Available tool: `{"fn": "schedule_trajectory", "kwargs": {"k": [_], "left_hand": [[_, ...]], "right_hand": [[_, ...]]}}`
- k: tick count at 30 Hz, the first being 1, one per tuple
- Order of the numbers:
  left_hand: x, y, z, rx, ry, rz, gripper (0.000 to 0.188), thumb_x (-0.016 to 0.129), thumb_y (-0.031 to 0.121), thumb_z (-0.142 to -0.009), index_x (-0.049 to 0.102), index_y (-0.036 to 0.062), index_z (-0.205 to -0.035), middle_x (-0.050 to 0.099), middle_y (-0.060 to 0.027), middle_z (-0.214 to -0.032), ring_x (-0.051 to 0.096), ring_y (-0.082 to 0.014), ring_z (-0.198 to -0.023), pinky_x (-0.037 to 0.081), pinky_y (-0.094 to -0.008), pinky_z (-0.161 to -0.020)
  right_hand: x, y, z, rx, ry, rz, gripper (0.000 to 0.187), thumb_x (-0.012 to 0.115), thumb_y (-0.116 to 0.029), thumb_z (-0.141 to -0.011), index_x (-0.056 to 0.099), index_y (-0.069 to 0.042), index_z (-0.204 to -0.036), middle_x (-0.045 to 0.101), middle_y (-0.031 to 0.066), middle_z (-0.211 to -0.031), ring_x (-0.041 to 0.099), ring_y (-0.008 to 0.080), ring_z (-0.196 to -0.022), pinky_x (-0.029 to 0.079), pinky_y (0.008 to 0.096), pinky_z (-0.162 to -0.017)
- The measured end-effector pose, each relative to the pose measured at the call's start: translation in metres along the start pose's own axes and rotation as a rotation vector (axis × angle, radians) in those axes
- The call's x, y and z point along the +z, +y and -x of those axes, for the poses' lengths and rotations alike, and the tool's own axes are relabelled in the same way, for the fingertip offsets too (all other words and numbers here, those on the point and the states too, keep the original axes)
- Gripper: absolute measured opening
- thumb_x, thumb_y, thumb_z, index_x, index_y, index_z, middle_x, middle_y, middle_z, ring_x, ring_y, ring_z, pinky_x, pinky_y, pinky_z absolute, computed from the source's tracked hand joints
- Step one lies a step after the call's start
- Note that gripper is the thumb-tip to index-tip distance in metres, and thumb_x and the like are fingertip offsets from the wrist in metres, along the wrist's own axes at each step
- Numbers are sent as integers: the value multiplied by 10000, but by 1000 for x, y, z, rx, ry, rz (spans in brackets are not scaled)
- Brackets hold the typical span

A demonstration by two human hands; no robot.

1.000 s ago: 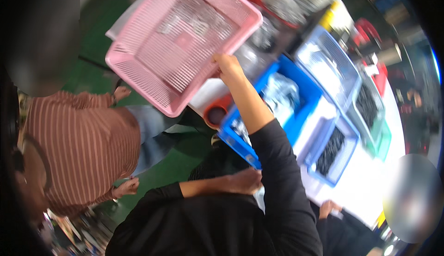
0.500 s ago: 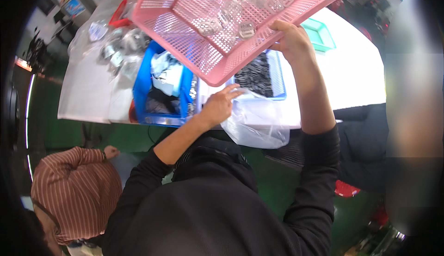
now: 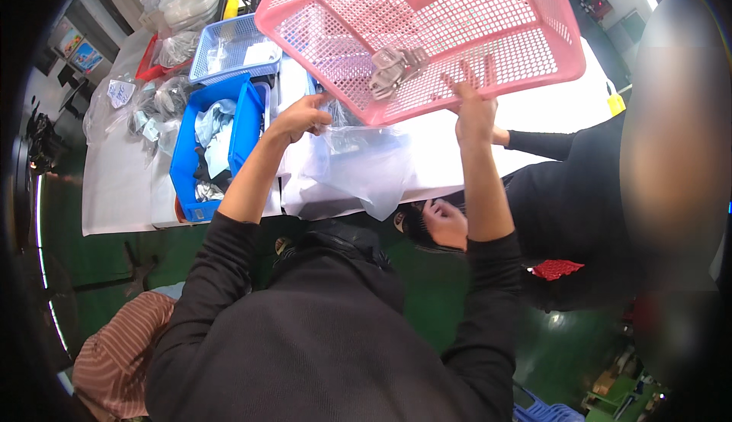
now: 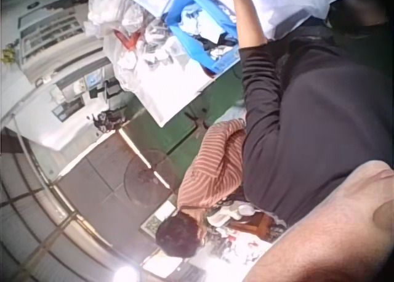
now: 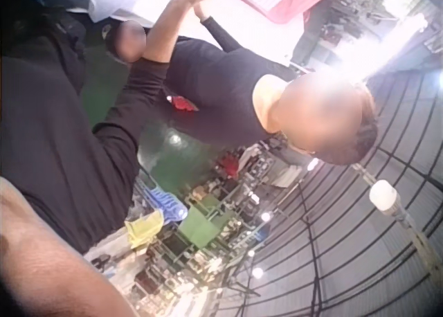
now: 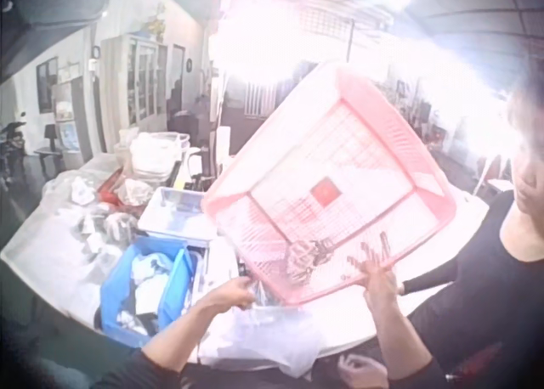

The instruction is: The person packs small black items into clear plastic bags at a table, ties the bags, and places them into a blue crate. They also retrieve a roll of tape and walk to a cabinet to store it.

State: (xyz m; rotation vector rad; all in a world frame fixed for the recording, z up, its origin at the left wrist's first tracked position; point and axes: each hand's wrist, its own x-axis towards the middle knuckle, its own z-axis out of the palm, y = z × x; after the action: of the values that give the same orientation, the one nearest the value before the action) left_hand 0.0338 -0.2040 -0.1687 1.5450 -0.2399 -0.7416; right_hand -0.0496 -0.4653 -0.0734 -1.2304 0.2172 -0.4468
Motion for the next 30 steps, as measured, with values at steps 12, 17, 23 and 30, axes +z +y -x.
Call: {"fn": "schedule_trajectory", "kwargs": {"k": [12,17,23,30], "left_hand": [[-22,-33,-11,-41,247,258,359,596,54,-668,560,79,-1025,518,14,-768,472,-80,-612,401,-250,-535],[-36,-29,-14,1,291,280,318,568,25,-677,549,46,-994,504,16,-721,452,-63,-532,416,-225,-467],[-35,-19,-12,58,306,336,392,563,25,-677,532,25,-1069,529,2,-722,481,-76,-541,420,-233,-467],[-43,-26,-5,49,202,200,732,489,-4,-666,293,-11,-1371,474,-10,-586,428,-97,-469,367,-238,-446]], "right_hand": [[14,74,25,-265,136,194,359,598,-28,-798,507,78,-1128,571,108,-1071,545,162,-941,437,276,-835],[19,84,25,-387,171,372,346,595,-39,-796,524,62,-1119,576,112,-1068,545,169,-959,431,286,-849],[0,105,6,-652,160,668,432,573,24,-764,456,46,-1179,531,120,-1136,552,201,-985,471,301,-827],[3,84,-44,-52,371,-170,472,498,88,-710,406,79,-1173,535,189,-1023,588,300,-874,559,444,-693]]}}
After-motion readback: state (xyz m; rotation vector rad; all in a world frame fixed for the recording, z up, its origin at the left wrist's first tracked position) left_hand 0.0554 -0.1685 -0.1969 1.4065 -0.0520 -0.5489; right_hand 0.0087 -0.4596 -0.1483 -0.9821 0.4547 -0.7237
